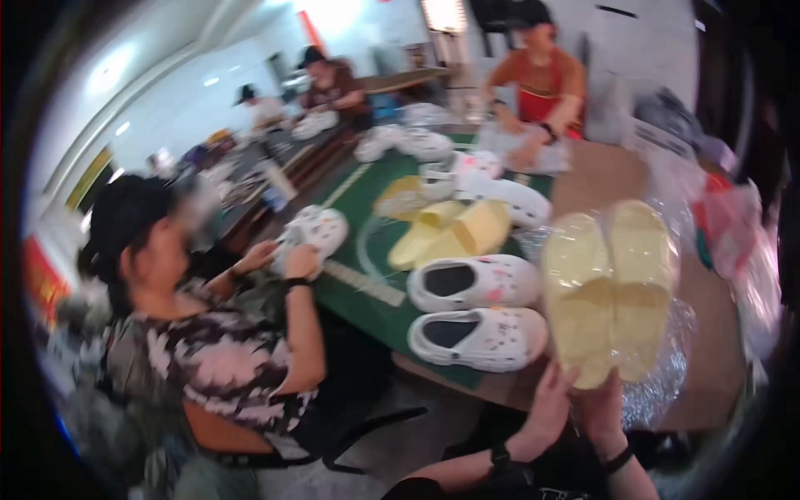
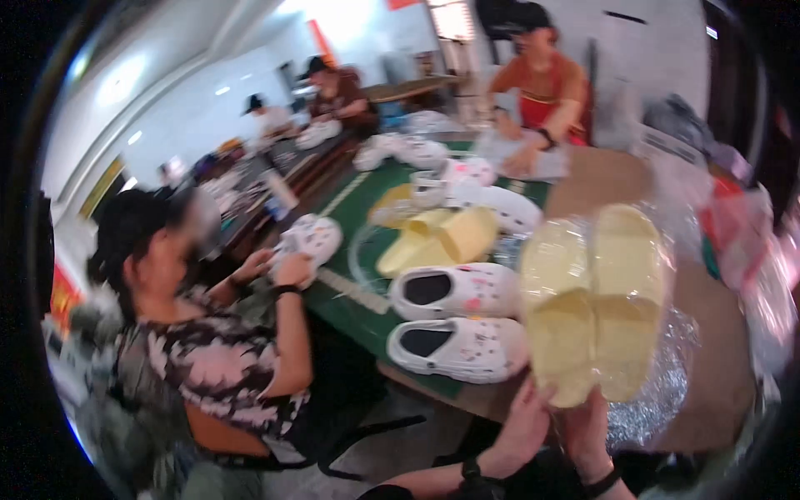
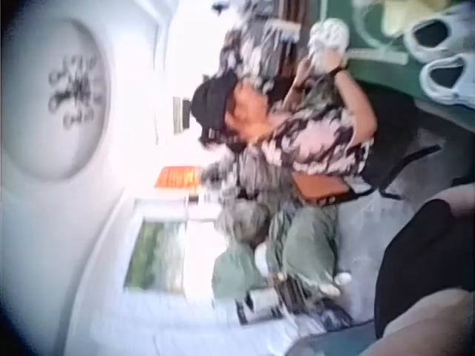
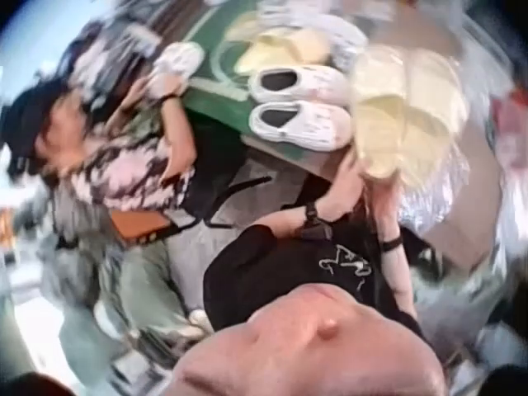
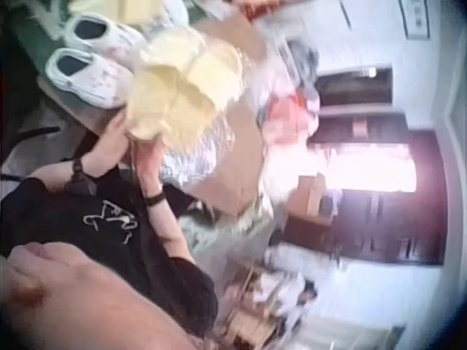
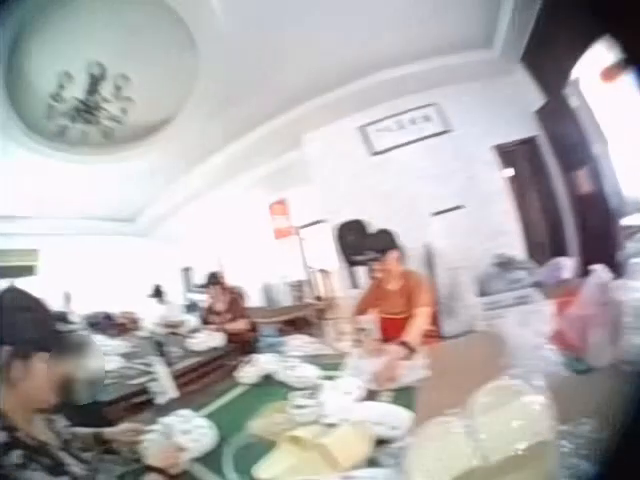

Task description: Packing yellow slides and white clogs into clear plastic bags.

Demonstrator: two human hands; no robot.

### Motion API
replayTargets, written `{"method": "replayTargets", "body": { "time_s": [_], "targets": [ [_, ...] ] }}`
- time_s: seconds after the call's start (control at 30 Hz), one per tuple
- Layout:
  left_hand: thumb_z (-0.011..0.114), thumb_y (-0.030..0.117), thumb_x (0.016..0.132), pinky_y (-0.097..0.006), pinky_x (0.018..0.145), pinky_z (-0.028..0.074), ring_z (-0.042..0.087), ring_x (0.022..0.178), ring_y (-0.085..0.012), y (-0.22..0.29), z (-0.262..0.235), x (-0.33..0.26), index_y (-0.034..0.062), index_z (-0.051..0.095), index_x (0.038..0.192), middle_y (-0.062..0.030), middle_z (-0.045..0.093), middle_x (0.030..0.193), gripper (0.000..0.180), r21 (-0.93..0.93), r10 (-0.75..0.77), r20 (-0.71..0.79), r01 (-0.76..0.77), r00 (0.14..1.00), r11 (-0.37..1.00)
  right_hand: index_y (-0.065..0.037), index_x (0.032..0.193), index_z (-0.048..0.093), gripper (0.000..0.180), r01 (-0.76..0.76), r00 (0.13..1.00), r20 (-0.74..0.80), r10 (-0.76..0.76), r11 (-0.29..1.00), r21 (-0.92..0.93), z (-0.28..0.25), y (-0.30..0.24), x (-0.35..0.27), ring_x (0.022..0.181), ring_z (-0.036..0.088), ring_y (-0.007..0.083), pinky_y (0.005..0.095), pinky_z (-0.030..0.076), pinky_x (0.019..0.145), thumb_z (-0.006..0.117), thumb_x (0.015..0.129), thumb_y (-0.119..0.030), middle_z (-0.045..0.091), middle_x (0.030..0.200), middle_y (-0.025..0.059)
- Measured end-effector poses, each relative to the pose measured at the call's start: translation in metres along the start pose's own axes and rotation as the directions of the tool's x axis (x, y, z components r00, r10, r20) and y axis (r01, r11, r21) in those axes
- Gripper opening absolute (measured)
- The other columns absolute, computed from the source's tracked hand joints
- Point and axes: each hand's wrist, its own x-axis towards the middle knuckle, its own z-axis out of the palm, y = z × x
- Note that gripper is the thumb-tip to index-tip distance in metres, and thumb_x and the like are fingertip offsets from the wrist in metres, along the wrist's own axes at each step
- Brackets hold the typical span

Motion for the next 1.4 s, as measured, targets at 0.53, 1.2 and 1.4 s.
{"method": "replayTargets", "body": {
  "time_s": [0.53,1.2,1.4],
  "targets": [
    [0.052,0.006,0.093,-0.033,0.094,0.042,0.054,0.108,-0.0178,0.027,0.006,0.019,0.0022,0.046,0.132,-0.009,0.056,0.124,0.039,0.271,-0.091,0.314,0.003,0.945,0.963,-0.006,0.128,0.057,0.035,0.261,0.926,-0.246,-0.286,0.957,-0.13,-0.021,-0.038,-0.019,0.111,0.058,0.0139,0.0311,0.048,0.093,0.062,0.094,-0.007,0.061,0.125,0.0031],
    [0.054,0.006,0.096,-0.035,0.088,0.048,0.057,0.099,-0.0213,0.038,-0.005,-0.034,-0.003,0.052,0.125,-0.0105,0.06,0.106,0.031,0.531,0.006,0.063,-0.039,0.998,0.847,-0.006,0.126,0.058,0.037,0.352,-0.149,-0.741,-0.655,0.665,-0.659,-0.319,-0.229,-0.292,0.085,0.061,0.0141,0.0308,0.056,0.074,0.06,0.095,-0.027,0.064,0.11,0.0045],
    [0.052,0.006,0.097,-0.029,0.089,0.045,0.056,0.094,-0.0159,0.041,0.013,-0.031,-0.0037,0.055,0.122,-0.0071,0.059,0.099,0.028,0.547,0.069,0.085,-0.104,0.994,0.831,-0.007,0.135,0.049,0.042,0.136,0.16,-0.505,-0.848,0.525,-0.84,-0.455,-0.256,-0.315,0.113,0.057,0.0211,0.0394,0.048,0.094,0.057,0.096,-0.021,0.057,0.128,0.0093]
  ]
}}
